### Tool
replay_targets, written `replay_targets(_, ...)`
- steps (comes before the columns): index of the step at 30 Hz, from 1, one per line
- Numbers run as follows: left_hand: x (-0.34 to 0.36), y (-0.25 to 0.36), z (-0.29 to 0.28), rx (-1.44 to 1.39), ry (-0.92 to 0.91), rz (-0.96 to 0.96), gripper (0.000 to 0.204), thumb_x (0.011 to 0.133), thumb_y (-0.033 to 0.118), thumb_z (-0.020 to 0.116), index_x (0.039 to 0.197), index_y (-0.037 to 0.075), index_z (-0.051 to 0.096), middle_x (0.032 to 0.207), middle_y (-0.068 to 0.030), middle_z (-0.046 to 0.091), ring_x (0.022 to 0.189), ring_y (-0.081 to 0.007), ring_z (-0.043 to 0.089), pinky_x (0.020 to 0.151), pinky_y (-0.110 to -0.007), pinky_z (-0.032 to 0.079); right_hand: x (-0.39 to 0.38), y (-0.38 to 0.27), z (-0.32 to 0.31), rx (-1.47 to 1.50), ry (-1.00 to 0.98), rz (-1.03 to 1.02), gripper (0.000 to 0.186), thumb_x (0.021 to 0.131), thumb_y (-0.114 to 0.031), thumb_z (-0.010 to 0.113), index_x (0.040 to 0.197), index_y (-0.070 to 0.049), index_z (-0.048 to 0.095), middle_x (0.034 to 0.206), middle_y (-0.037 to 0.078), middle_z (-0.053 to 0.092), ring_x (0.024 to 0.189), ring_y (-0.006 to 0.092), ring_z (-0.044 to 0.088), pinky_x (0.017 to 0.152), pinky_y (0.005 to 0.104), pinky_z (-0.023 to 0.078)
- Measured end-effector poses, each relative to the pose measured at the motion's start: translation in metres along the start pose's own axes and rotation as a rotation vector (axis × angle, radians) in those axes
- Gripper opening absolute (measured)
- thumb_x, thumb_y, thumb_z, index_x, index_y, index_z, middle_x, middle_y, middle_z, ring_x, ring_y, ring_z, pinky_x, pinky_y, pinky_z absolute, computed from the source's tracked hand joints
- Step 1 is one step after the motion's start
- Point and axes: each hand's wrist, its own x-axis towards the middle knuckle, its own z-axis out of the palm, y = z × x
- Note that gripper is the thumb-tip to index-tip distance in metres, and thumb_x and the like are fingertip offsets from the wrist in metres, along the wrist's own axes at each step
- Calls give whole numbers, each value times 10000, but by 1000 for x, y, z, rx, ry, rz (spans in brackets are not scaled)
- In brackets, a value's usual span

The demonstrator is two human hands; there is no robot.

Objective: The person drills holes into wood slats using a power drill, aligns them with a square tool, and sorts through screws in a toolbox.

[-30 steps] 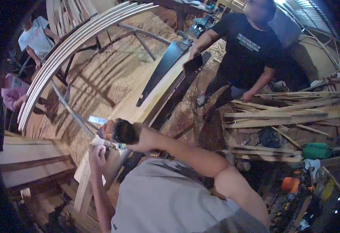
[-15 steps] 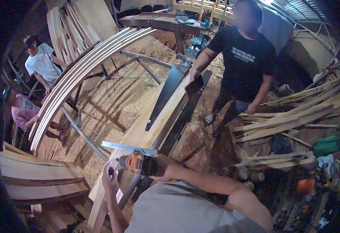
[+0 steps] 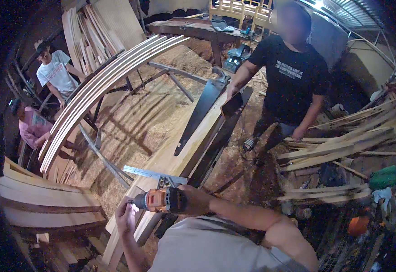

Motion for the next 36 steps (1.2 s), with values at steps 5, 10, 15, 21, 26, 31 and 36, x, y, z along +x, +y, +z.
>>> replay_targets(5,-6,5,1,-111,12,46,291,928,217,644,1035,-52,670,810,-16,555,665,-97,486,591,-239,370,8,-6,-23,267,-201,193,455,782,-326,746,1146,-90,608,1088,152,629,996,325,606,910,415,466)
replay_targets(10,-7,26,-12,-80,-209,39,333,859,266,735,976,-46,715,737,-14,550,606,-95,491,518,-241,360,15,8,-33,556,-289,328,525,778,-308,766,1211,-76,579,1145,118,625,1046,263,591,955,390,450)
replay_targets(15,-20,14,-55,35,-131,-128,279,897,222,687,983,-42,711,817,-33,647,696,-105,571,621,-250,453,42,20,-34,807,-287,340,574,771,-268,787,1245,-51,549,1144,72,627,1052,187,583,968,358,452)
replay_targets(21,14,34,-33,-182,-197,-114,265,847,63,698,1080,-64,683,904,-120,692,778,-178,643,737,-323,527,121,-3,-85,416,-445,222,407,663,-74,760,1047,-40,628,934,93,680,843,161,629,786,325,508)
replay_targets(26,1,57,-21,94,-145,-64,261,818,-25,683,1077,-56,684,881,-120,700,838,-193,660,803,-320,524,197,-24,-94,420,-740,176,608,606,-1,784,1169,-87,570,1007,65,644,926,134,594,793,324,506)
replay_targets(31,15,38,-4,623,98,206,221,837,-87,619,1000,23,720,969,-71,724,883,-91,636,771,-267,512,243,-18,-55,143,-1006,290,258,601,-33,684,855,-51,640,588,30,525,453,127,461,385,294,352)
replay_targets(36,19,-24,-16,512,287,254,294,806,-86,635,1068,27,703,962,-113,728,866,-142,677,781,-288,522,263,-43,-26,-23,-1076,335,166,639,-50,688,763,7,594,553,64,514,431,159,479,365,333,375)
